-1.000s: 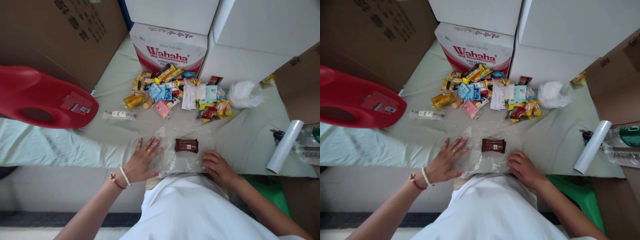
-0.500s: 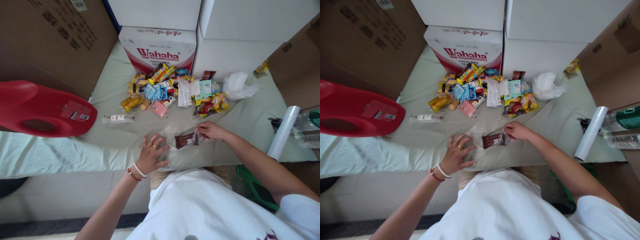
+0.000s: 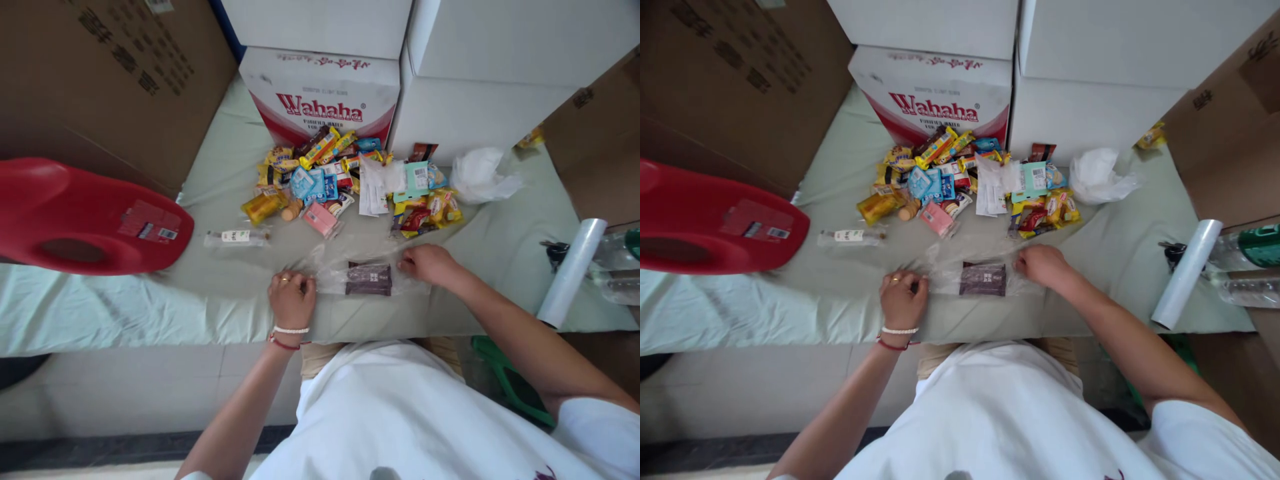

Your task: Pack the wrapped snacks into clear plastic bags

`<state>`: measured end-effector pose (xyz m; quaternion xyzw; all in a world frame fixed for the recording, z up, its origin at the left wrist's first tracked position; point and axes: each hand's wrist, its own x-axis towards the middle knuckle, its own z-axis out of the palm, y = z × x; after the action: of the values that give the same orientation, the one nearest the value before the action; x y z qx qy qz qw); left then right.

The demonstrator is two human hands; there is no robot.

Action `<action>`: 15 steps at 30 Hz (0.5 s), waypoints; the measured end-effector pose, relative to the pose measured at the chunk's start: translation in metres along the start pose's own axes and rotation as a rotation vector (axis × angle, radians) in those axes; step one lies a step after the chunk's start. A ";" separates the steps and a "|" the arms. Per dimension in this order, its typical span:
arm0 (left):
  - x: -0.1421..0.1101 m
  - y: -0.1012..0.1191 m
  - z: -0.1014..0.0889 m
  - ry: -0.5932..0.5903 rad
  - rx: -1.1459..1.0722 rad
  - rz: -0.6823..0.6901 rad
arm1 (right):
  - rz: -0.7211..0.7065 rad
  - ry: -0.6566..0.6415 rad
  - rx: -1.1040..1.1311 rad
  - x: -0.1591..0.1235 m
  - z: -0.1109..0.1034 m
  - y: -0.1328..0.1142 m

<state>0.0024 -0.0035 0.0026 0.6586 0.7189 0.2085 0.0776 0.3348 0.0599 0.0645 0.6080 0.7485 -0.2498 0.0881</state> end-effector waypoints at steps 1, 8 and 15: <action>-0.001 0.004 0.001 0.003 0.043 -0.012 | -0.015 0.074 -0.088 0.001 -0.006 -0.007; -0.007 0.020 0.007 0.249 0.022 0.139 | -0.316 0.232 -0.126 0.059 -0.009 -0.069; 0.002 0.025 -0.002 0.119 -0.090 0.487 | -0.241 0.017 -0.014 0.096 -0.010 -0.087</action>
<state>0.0241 -0.0010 0.0146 0.7948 0.5323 0.2910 0.0119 0.2304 0.1361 0.0541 0.5153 0.8185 -0.2482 0.0552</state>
